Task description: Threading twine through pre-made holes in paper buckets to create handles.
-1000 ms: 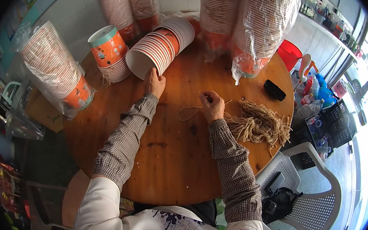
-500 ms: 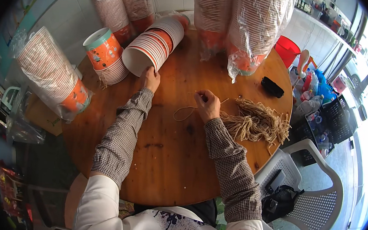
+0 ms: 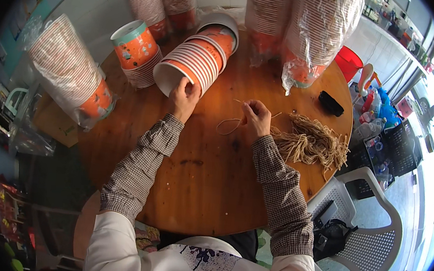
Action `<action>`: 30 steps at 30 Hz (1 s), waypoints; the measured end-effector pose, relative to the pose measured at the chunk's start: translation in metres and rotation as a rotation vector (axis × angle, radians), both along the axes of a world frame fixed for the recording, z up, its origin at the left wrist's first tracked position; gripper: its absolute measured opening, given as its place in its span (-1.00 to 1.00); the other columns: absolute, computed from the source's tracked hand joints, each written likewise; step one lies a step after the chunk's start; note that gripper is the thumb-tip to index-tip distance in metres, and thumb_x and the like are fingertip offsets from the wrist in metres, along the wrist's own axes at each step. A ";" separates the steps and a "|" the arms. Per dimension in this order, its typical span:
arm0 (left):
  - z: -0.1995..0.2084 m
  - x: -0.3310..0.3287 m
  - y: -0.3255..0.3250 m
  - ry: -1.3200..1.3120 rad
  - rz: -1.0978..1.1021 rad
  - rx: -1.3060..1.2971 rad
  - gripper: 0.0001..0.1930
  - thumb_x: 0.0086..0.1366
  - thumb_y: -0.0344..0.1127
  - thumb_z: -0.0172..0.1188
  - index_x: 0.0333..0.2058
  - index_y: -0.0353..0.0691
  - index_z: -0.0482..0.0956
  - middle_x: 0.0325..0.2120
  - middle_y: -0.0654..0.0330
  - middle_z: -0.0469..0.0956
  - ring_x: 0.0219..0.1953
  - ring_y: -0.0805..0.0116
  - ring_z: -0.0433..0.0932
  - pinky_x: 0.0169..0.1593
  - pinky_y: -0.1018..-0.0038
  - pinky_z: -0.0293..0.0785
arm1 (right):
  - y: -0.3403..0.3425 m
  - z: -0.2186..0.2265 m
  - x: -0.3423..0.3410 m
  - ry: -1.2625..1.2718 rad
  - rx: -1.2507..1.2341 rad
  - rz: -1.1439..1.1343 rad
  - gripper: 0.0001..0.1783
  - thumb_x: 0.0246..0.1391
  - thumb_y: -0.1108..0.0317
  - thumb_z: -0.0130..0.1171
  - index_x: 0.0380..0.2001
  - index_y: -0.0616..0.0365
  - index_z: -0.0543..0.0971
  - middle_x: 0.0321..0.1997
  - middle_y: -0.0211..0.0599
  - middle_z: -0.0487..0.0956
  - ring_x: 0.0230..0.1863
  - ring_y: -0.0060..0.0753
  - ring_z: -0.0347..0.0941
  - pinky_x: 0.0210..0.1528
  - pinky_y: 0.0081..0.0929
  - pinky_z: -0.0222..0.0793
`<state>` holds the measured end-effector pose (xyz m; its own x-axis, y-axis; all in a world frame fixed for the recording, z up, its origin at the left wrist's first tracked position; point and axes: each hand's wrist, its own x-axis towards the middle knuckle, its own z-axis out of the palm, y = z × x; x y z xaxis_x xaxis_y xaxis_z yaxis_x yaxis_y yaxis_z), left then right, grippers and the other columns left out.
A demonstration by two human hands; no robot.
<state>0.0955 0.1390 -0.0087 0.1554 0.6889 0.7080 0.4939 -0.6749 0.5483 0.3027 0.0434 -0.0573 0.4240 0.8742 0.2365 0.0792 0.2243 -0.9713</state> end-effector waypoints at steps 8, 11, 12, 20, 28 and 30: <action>-0.057 -0.015 -0.007 -0.052 -0.133 -0.047 -0.77 0.12 -0.41 0.23 -0.26 -0.29 0.41 -0.38 -0.08 0.54 -0.31 -0.07 0.55 -0.29 0.20 0.48 | 0.013 0.006 -0.082 0.505 0.198 0.344 -0.91 0.28 0.35 0.03 -0.24 0.13 0.42 -0.24 -0.30 0.57 -0.18 -0.42 0.55 -0.05 -0.43 0.49; -0.059 -0.023 -0.015 0.077 -0.068 0.066 -0.81 0.11 -0.48 0.23 -0.33 -0.31 0.40 -0.45 0.00 0.52 -0.43 0.10 0.56 -0.37 0.30 0.49 | 0.038 0.002 -0.096 0.409 0.154 0.309 -0.89 0.31 0.30 0.01 -0.24 0.10 0.41 -0.09 -0.36 0.56 -0.06 -0.48 0.50 0.01 -0.50 0.41; -0.055 -0.020 -0.021 0.075 -0.080 0.066 -0.81 0.11 -0.48 0.23 -0.33 -0.31 0.40 -0.45 0.00 0.52 -0.43 0.10 0.56 -0.37 0.30 0.49 | 0.046 -0.001 -0.088 0.360 0.227 0.270 -0.86 0.32 0.26 -0.01 -0.23 0.09 0.41 -0.08 -0.39 0.56 -0.02 -0.54 0.46 0.04 -0.52 0.35; -0.041 -0.067 -0.071 -0.216 -0.215 -0.105 -0.86 0.22 -0.44 0.22 -0.31 -0.34 0.45 -0.51 0.13 0.51 -0.52 0.42 0.53 -0.45 0.53 0.45 | 0.013 0.004 -0.080 0.448 0.108 0.247 -0.88 0.30 0.27 0.01 -0.25 0.07 0.42 -0.06 -0.35 0.57 0.00 -0.47 0.48 0.00 -0.47 0.37; -0.006 -0.082 -0.105 -0.370 -0.381 -0.380 -0.83 0.39 -0.33 0.07 -0.26 -0.35 0.48 -0.43 0.35 0.49 -0.39 0.65 0.43 -0.29 0.67 0.41 | -0.059 0.040 -0.132 0.584 0.193 0.357 -0.91 0.28 0.37 0.04 -0.25 0.16 0.44 -0.18 -0.30 0.58 -0.10 -0.43 0.54 -0.02 -0.42 0.49; -0.007 -0.081 -0.111 -0.525 -0.427 -0.478 -0.83 0.35 -0.37 0.15 -0.22 -0.39 0.50 -0.49 0.38 0.48 -0.43 0.69 0.42 -0.32 0.70 0.38 | -0.063 0.042 -0.138 0.556 0.199 0.354 -0.91 0.27 0.39 0.05 -0.25 0.17 0.44 -0.18 -0.31 0.58 -0.10 -0.45 0.54 -0.02 -0.43 0.49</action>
